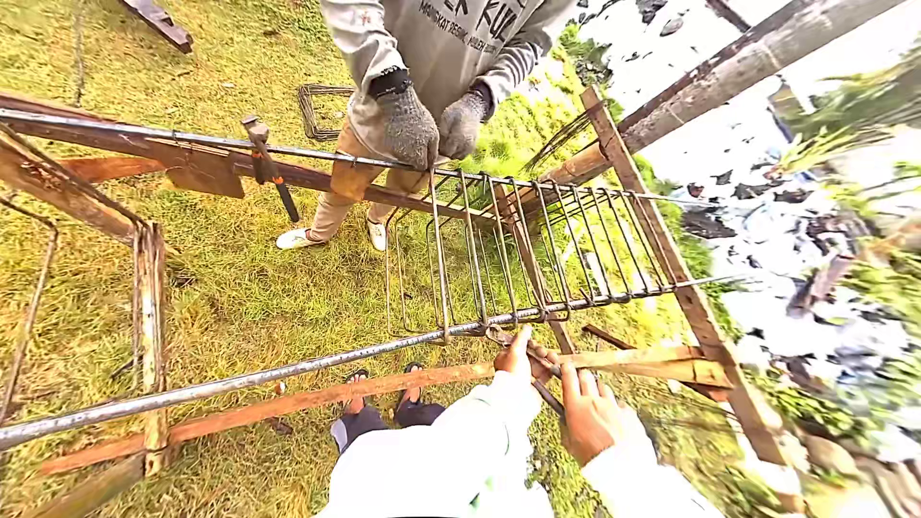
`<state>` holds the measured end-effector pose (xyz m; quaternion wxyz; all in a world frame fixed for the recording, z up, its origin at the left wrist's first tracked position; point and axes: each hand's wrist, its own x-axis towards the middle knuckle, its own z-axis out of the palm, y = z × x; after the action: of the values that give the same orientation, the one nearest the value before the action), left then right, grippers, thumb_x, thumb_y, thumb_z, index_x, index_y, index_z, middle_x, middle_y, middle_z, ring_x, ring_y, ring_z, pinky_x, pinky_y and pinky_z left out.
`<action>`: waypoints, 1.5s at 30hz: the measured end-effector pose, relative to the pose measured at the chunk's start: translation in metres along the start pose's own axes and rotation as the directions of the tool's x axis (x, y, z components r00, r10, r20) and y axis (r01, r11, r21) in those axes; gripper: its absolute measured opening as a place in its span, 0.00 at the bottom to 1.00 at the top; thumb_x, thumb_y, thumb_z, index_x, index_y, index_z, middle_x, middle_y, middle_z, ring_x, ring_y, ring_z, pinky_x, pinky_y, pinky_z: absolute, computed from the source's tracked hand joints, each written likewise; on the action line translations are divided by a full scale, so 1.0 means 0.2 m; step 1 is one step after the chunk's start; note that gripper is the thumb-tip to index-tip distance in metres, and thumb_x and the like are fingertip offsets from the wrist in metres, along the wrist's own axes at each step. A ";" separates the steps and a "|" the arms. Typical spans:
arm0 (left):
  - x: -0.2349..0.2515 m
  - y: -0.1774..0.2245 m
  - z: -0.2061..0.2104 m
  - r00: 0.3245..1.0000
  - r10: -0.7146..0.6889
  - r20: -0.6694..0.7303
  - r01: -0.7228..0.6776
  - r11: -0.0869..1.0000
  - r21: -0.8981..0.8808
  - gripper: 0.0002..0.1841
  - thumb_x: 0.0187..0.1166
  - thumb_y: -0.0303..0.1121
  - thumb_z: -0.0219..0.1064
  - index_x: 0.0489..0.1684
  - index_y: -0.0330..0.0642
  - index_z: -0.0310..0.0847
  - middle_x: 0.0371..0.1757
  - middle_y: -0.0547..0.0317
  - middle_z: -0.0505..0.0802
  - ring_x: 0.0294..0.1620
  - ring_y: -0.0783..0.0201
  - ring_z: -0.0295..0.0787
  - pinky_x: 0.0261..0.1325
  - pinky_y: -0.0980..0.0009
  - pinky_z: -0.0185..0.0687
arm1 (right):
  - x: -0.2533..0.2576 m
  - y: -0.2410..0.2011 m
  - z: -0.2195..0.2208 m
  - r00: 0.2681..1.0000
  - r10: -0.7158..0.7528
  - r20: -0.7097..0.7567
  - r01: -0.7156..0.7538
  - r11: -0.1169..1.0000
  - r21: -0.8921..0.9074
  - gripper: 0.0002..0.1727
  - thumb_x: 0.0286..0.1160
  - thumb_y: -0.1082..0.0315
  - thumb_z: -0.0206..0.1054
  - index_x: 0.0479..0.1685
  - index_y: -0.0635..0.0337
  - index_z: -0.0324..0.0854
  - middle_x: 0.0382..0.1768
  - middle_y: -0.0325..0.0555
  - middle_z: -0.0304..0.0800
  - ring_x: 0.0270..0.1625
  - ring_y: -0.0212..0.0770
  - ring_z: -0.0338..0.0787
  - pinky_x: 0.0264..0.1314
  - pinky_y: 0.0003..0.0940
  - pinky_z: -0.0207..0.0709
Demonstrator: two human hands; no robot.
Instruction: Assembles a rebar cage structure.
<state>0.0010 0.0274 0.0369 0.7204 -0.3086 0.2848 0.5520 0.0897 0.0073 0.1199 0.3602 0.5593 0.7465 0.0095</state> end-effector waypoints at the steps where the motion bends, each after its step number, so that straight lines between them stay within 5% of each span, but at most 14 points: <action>1: -0.02 0.00 0.00 1.000 -0.006 -0.016 0.007 1.000 0.020 0.18 0.92 0.44 0.57 0.34 0.39 0.72 0.21 0.55 0.84 0.21 0.61 0.87 0.31 0.65 0.90 | 0.02 0.00 0.00 0.997 0.018 0.070 -0.019 1.000 0.022 0.55 0.54 0.67 0.79 0.91 0.59 0.53 0.74 0.65 0.76 0.67 0.68 0.85 0.60 0.65 0.82; 4: -0.06 -0.03 0.00 0.998 0.010 -0.066 0.000 0.989 0.148 0.17 0.90 0.43 0.61 0.34 0.40 0.71 0.18 0.60 0.77 0.17 0.66 0.78 0.26 0.70 0.82 | 0.11 0.10 -0.07 0.888 -0.174 0.425 -0.036 0.896 0.443 0.45 0.58 0.73 0.73 0.85 0.55 0.61 0.53 0.66 0.86 0.47 0.61 0.90 0.47 0.61 0.83; 6: -0.09 -0.05 -0.04 0.999 0.000 -0.054 0.015 0.959 0.281 0.18 0.87 0.47 0.64 0.44 0.38 0.74 0.23 0.56 0.79 0.18 0.64 0.76 0.22 0.69 0.75 | 0.20 0.27 0.01 0.627 -0.605 0.491 -0.251 0.440 0.862 0.26 0.53 0.68 0.67 0.58 0.52 0.70 0.24 0.43 0.76 0.16 0.35 0.78 0.16 0.32 0.78; 8: -0.09 -0.05 -0.09 0.999 0.025 -0.028 -0.013 0.928 0.373 0.22 0.84 0.51 0.67 0.47 0.35 0.79 0.26 0.52 0.84 0.18 0.63 0.79 0.19 0.68 0.75 | 0.28 0.32 0.12 0.382 -0.825 0.416 -0.545 0.162 0.823 0.24 0.56 0.59 0.72 0.56 0.48 0.72 0.24 0.35 0.79 0.17 0.30 0.82 0.19 0.28 0.83; 12: -0.03 -0.06 -0.14 0.993 0.113 0.010 -0.111 0.947 0.302 0.21 0.84 0.44 0.69 0.53 0.30 0.79 0.34 0.48 0.89 0.33 0.59 0.88 0.42 0.61 0.87 | 0.19 0.18 -0.04 0.789 -0.355 0.502 -0.200 0.623 0.756 0.22 0.86 0.60 0.64 0.71 0.64 0.75 0.51 0.55 0.89 0.48 0.48 0.92 0.56 0.47 0.87; 15: -0.06 -0.08 -0.09 0.982 0.180 -0.055 -0.154 0.938 0.311 0.20 0.83 0.41 0.71 0.53 0.28 0.79 0.34 0.47 0.90 0.32 0.59 0.89 0.40 0.62 0.89 | 0.05 0.03 -0.12 0.959 -0.106 0.261 0.028 0.957 0.288 0.46 0.70 0.48 0.77 0.85 0.62 0.64 0.76 0.63 0.75 0.76 0.64 0.79 0.74 0.64 0.74; 18: -0.10 -0.05 -0.08 0.980 0.165 -0.110 -0.098 0.885 0.456 0.23 0.81 0.44 0.73 0.57 0.30 0.80 0.45 0.43 0.90 0.44 0.55 0.88 0.51 0.57 0.85 | -0.04 -0.08 -0.06 0.996 -0.046 0.076 0.039 0.995 0.092 0.55 0.61 0.68 0.79 0.94 0.62 0.50 0.82 0.67 0.68 0.79 0.71 0.74 0.68 0.69 0.75; 21: -0.21 0.01 -0.08 0.978 0.181 -0.107 -0.089 0.816 0.571 0.19 0.84 0.39 0.70 0.58 0.29 0.82 0.50 0.42 0.90 0.49 0.54 0.86 0.56 0.56 0.82 | 0.05 0.01 -0.10 0.936 -0.180 0.303 0.023 0.889 0.458 0.46 0.60 0.66 0.77 0.86 0.55 0.62 0.60 0.66 0.85 0.53 0.65 0.90 0.53 0.62 0.83; 23: -0.26 0.04 -0.12 0.980 0.191 -0.051 -0.120 0.781 0.613 0.18 0.88 0.40 0.64 0.52 0.29 0.82 0.43 0.46 0.89 0.43 0.58 0.85 0.51 0.60 0.82 | 0.16 0.16 0.02 0.760 -0.538 0.366 -0.086 0.474 0.876 0.29 0.54 0.63 0.69 0.63 0.50 0.71 0.27 0.44 0.78 0.18 0.38 0.77 0.17 0.34 0.75; 25: -0.26 0.05 -0.19 0.979 0.202 0.016 -0.164 0.746 0.646 0.19 0.90 0.42 0.61 0.54 0.30 0.82 0.41 0.48 0.89 0.41 0.60 0.85 0.49 0.62 0.83 | 0.23 0.20 0.19 0.519 -0.806 0.284 -0.415 0.053 0.908 0.27 0.57 0.58 0.70 0.61 0.45 0.69 0.28 0.32 0.78 0.17 0.26 0.77 0.16 0.22 0.76; 28: -0.22 0.08 -0.30 0.974 0.211 0.078 -0.204 0.682 0.703 0.20 0.87 0.41 0.65 0.63 0.30 0.79 0.48 0.45 0.89 0.46 0.57 0.86 0.53 0.59 0.83 | 0.16 0.12 0.31 0.640 -0.726 0.252 -0.483 -0.125 0.867 0.29 0.55 0.58 0.70 0.63 0.50 0.73 0.41 0.40 0.90 0.36 0.37 0.92 0.36 0.35 0.89; 34: -0.20 0.06 -0.36 0.970 0.220 0.100 -0.209 0.555 0.805 0.22 0.84 0.32 0.67 0.72 0.30 0.72 0.59 0.39 0.88 0.56 0.54 0.87 0.62 0.57 0.82 | 0.06 0.00 0.46 0.890 -0.374 0.260 -0.315 -0.094 0.944 0.24 0.66 0.73 0.59 0.65 0.65 0.79 0.53 0.53 0.91 0.50 0.47 0.93 0.52 0.45 0.89; 40: -0.22 0.04 -0.35 0.972 0.190 0.142 -0.217 0.474 0.854 0.29 0.86 0.36 0.65 0.81 0.30 0.63 0.66 0.36 0.86 0.65 0.51 0.86 0.72 0.55 0.79 | 0.02 -0.04 0.45 0.937 -0.285 0.203 -0.219 -0.027 0.975 0.22 0.70 0.77 0.56 0.65 0.66 0.80 0.51 0.50 0.89 0.46 0.41 0.91 0.47 0.42 0.88; 45: -0.19 0.07 -0.37 0.985 0.158 0.064 -0.141 0.545 0.826 0.27 0.91 0.49 0.57 0.75 0.33 0.71 0.57 0.42 0.88 0.56 0.52 0.86 0.60 0.53 0.81 | 0.01 -0.02 0.44 0.939 -0.281 0.199 -0.158 0.164 0.974 0.24 0.75 0.74 0.56 0.72 0.62 0.79 0.62 0.53 0.88 0.52 0.48 0.92 0.51 0.50 0.87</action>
<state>-0.0258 -0.0496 0.0166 0.7286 0.0862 0.5419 0.4101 0.1348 -0.0267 0.0514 0.0342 0.6190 0.5232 -0.5847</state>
